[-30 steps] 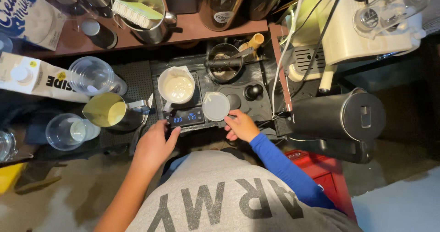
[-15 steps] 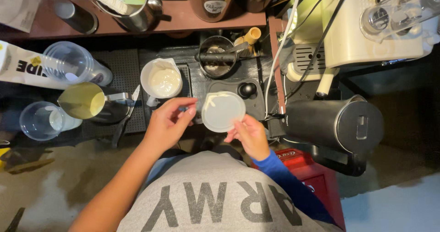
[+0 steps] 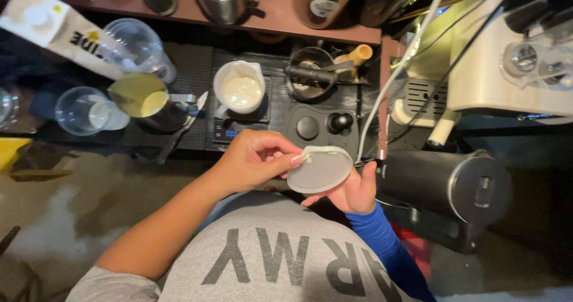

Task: The person froths a white liquid in a metal pitcher using a handheld frother, then pours hot water into a green liquid in another pitcher and froths it. They scoop a dark substance into a plastic cup and place it in a cooler.

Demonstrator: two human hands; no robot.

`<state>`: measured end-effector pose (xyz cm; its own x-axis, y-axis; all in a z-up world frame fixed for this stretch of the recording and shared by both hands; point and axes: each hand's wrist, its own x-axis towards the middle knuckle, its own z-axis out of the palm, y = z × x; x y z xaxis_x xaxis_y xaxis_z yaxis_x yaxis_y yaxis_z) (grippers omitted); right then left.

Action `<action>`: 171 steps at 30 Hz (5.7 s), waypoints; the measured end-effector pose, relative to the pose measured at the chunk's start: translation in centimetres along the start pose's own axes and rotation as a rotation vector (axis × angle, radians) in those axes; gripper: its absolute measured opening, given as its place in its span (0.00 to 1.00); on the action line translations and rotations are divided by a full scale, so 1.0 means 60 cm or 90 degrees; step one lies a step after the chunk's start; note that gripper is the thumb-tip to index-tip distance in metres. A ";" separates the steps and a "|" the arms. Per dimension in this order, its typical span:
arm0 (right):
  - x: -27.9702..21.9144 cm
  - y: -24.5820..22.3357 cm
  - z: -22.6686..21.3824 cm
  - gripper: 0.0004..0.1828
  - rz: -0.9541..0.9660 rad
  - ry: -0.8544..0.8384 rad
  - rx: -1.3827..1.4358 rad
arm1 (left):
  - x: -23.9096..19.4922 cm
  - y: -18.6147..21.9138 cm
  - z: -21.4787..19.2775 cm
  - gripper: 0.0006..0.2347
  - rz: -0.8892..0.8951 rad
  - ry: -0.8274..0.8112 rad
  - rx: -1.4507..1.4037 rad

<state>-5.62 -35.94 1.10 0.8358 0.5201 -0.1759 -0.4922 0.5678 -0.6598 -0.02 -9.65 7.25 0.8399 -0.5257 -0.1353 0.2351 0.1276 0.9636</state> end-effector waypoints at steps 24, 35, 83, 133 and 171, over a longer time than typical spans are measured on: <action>0.402 0.376 0.472 0.48 0.041 -0.109 -0.238 | -0.446 -0.037 -0.781 0.14 0.306 0.728 0.620; 0.600 0.342 0.608 0.42 -0.444 -0.217 -1.192 | -0.432 -0.085 -0.798 0.05 0.294 0.443 -0.067; 0.672 0.384 0.631 0.38 0.257 -0.072 -0.524 | -0.462 -0.031 -0.762 0.05 0.358 0.488 0.121; -0.034 -0.006 -0.006 0.29 -0.331 0.612 -1.009 | 0.023 -0.328 0.120 0.06 -0.054 -0.063 -0.065; -0.066 -0.019 0.086 0.33 -0.346 0.397 -1.030 | -0.006 -0.196 0.011 0.08 0.015 -0.142 0.128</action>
<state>-9.64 -35.32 6.33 0.9508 0.0042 0.3098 0.2132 -0.7344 -0.6444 -3.42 -11.50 -3.86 0.7108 -0.6988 -0.0798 0.0963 -0.0158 0.9952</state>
